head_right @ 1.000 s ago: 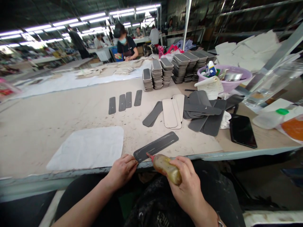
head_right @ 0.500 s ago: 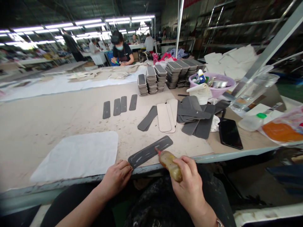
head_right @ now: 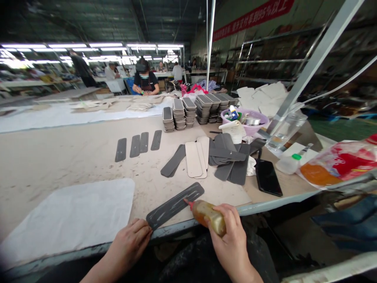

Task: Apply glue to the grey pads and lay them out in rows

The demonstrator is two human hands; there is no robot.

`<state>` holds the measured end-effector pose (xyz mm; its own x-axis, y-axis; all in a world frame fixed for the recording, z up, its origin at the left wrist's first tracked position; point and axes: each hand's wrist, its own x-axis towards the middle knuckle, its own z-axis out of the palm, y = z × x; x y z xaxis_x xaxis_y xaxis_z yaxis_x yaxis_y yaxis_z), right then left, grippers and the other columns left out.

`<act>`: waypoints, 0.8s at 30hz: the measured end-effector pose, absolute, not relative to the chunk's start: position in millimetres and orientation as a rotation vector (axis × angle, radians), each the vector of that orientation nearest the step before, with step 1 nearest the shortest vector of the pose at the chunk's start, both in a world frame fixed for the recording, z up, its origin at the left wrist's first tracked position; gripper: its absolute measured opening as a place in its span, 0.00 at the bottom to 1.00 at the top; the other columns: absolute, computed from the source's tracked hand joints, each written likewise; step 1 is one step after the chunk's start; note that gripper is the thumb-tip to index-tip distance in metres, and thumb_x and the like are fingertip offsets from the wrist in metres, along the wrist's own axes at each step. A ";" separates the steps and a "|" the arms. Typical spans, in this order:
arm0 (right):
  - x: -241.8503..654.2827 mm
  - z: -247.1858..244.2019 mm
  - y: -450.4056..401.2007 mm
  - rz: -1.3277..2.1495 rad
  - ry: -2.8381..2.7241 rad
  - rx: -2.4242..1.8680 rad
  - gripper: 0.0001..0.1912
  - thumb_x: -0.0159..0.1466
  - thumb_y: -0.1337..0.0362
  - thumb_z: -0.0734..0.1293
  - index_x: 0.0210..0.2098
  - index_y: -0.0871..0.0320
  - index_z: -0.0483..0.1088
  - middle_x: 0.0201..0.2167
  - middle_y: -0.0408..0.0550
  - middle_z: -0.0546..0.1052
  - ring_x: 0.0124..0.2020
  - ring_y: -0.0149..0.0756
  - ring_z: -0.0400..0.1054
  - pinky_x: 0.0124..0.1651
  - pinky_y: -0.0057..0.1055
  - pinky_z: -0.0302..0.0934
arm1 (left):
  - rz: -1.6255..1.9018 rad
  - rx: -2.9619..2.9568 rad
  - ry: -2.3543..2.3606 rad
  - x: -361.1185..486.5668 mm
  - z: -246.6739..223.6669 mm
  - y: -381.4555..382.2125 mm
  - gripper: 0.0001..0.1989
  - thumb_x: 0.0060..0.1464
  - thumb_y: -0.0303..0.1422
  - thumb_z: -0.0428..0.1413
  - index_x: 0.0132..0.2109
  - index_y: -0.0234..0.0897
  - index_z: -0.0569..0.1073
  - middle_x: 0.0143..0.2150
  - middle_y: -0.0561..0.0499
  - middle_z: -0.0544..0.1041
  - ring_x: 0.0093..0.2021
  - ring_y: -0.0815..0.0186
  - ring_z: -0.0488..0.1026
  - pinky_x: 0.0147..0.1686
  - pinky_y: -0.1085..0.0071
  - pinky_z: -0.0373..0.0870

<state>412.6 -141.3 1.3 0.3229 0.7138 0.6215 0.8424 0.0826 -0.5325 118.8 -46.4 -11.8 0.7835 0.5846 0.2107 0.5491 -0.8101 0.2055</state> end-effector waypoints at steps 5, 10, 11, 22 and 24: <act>431.9 8.1 -134.2 -0.323 -1.284 -1.726 0.14 0.60 0.57 0.67 0.42 0.57 0.65 0.37 0.49 0.69 0.40 0.40 0.66 0.44 0.39 0.62 | 0.332 2.805 0.946 118.2 -13.8 -46.0 0.10 0.61 0.25 0.45 0.34 0.37 0.70 0.33 0.49 0.69 0.34 0.65 0.67 0.34 0.69 0.70; 443.0 2.3 -123.5 -0.344 -1.282 -1.738 0.15 0.60 0.57 0.68 0.42 0.58 0.66 0.36 0.48 0.69 0.38 0.40 0.66 0.43 0.37 0.62 | 0.286 2.779 0.949 117.2 -15.7 -46.6 0.10 0.62 0.26 0.45 0.36 0.37 0.70 0.34 0.49 0.69 0.34 0.64 0.67 0.36 0.67 0.70; 442.4 0.8 -122.0 -0.338 -1.293 -1.733 0.15 0.60 0.57 0.68 0.42 0.58 0.66 0.37 0.48 0.70 0.39 0.39 0.66 0.43 0.37 0.62 | 0.282 2.782 0.942 117.0 -15.7 -46.6 0.10 0.62 0.26 0.45 0.36 0.37 0.70 0.34 0.49 0.69 0.35 0.64 0.67 0.36 0.67 0.70; 440.6 3.5 -137.2 -0.380 -1.313 -1.780 0.14 0.60 0.56 0.68 0.41 0.57 0.66 0.36 0.49 0.70 0.39 0.41 0.66 0.44 0.39 0.63 | 0.251 2.796 0.968 117.6 -15.3 -47.3 0.10 0.61 0.26 0.46 0.34 0.37 0.70 0.33 0.49 0.69 0.34 0.63 0.67 0.34 0.67 0.69; 437.7 5.1 -142.5 -0.378 -1.329 -1.767 0.14 0.60 0.57 0.68 0.41 0.58 0.66 0.36 0.50 0.70 0.38 0.42 0.66 0.43 0.40 0.63 | 0.254 2.804 0.969 117.8 -14.9 -47.4 0.09 0.61 0.26 0.46 0.34 0.37 0.70 0.33 0.49 0.69 0.34 0.63 0.67 0.34 0.67 0.69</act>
<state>437.7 -142.5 5.1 0.3845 0.6256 0.6788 0.8892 -0.0535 -0.4544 117.8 -47.4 -14.9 0.7750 0.6230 0.1062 0.5951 -0.7760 0.2088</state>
